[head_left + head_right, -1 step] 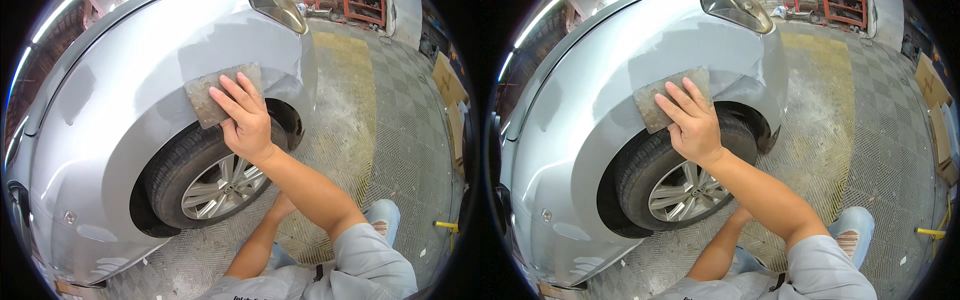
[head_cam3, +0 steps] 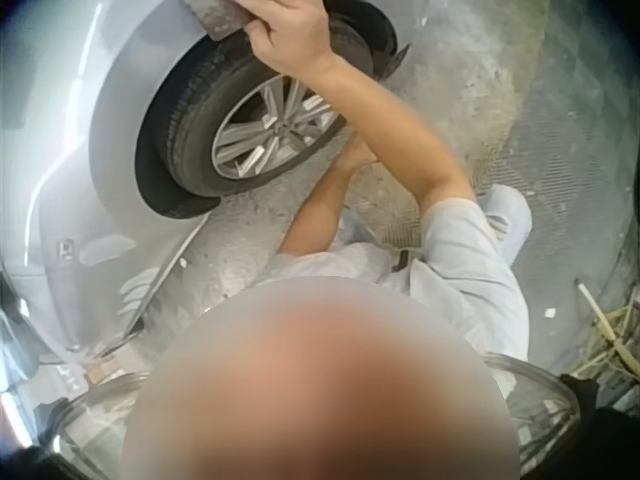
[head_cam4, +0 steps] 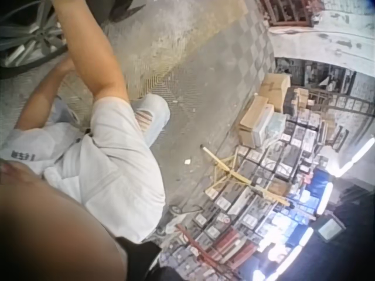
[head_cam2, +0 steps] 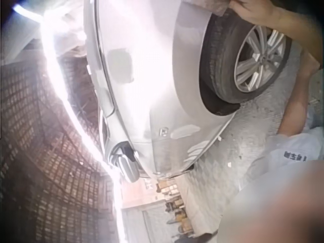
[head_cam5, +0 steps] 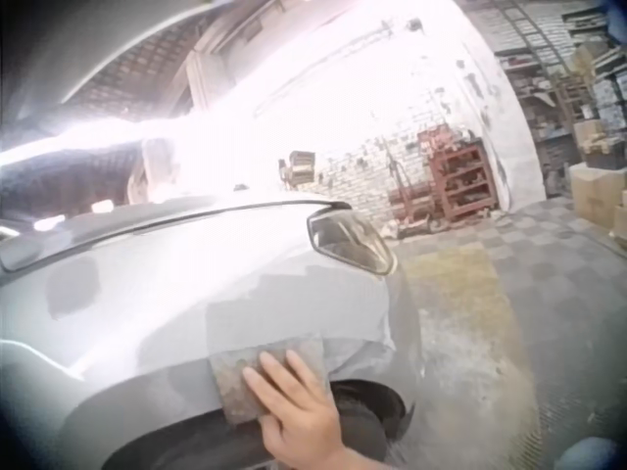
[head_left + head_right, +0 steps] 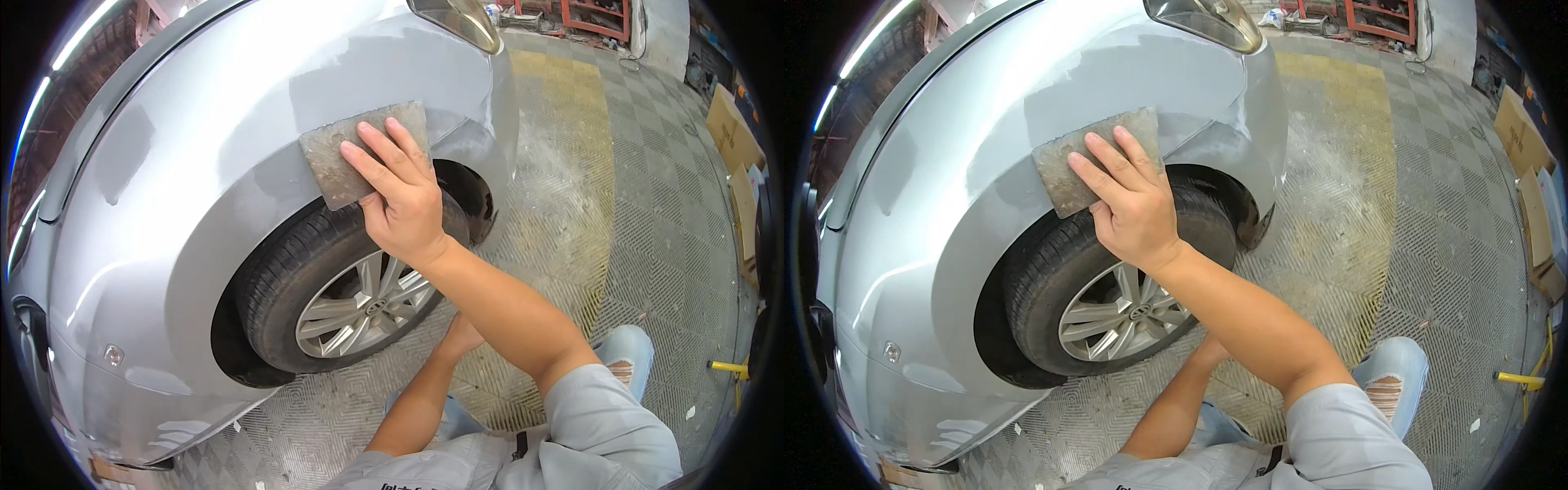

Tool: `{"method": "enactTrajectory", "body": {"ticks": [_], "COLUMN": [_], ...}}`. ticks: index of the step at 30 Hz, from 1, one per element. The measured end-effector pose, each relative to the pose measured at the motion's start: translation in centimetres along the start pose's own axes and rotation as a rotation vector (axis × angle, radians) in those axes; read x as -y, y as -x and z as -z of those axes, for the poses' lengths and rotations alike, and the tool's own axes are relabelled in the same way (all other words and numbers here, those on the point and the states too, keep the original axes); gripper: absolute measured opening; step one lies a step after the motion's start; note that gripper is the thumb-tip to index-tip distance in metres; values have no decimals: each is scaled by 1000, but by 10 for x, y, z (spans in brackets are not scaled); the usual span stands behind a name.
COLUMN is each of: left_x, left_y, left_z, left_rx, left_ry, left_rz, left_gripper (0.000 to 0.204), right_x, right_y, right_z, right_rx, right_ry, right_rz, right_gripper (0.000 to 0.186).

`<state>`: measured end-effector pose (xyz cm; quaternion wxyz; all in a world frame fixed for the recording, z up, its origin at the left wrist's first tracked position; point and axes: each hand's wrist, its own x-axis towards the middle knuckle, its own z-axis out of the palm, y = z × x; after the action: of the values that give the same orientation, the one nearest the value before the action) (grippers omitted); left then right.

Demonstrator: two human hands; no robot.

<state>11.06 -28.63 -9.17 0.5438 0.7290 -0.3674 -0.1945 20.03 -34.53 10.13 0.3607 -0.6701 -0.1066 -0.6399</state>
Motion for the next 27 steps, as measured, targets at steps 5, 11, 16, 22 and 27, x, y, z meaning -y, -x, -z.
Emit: {"method": "enactTrajectory", "body": {"ticks": [5,11,16,22,27], "left_x": [23,12,13,42,24], "left_y": [8,4,2,4,4], "left_z": [0,3,4,-3,-1], "left_rx": [34,95,89,112,108], "left_ry": [-1,35,-81,32,-145], "left_rz": [-47,150,40,123,153], "left_gripper": [47,52,52,53,49], "right_x": [0,6,-11,-4,-18], "right_y": [24,31,16,50,44], "right_z": [2,21,4,19,11], "right_rx": [41,20,-21,33,46], "right_ry": [21,-3,18,-21,43], "right_rz": [11,38,50,78,49], "right_gripper": [54,53,54,56,56]}}
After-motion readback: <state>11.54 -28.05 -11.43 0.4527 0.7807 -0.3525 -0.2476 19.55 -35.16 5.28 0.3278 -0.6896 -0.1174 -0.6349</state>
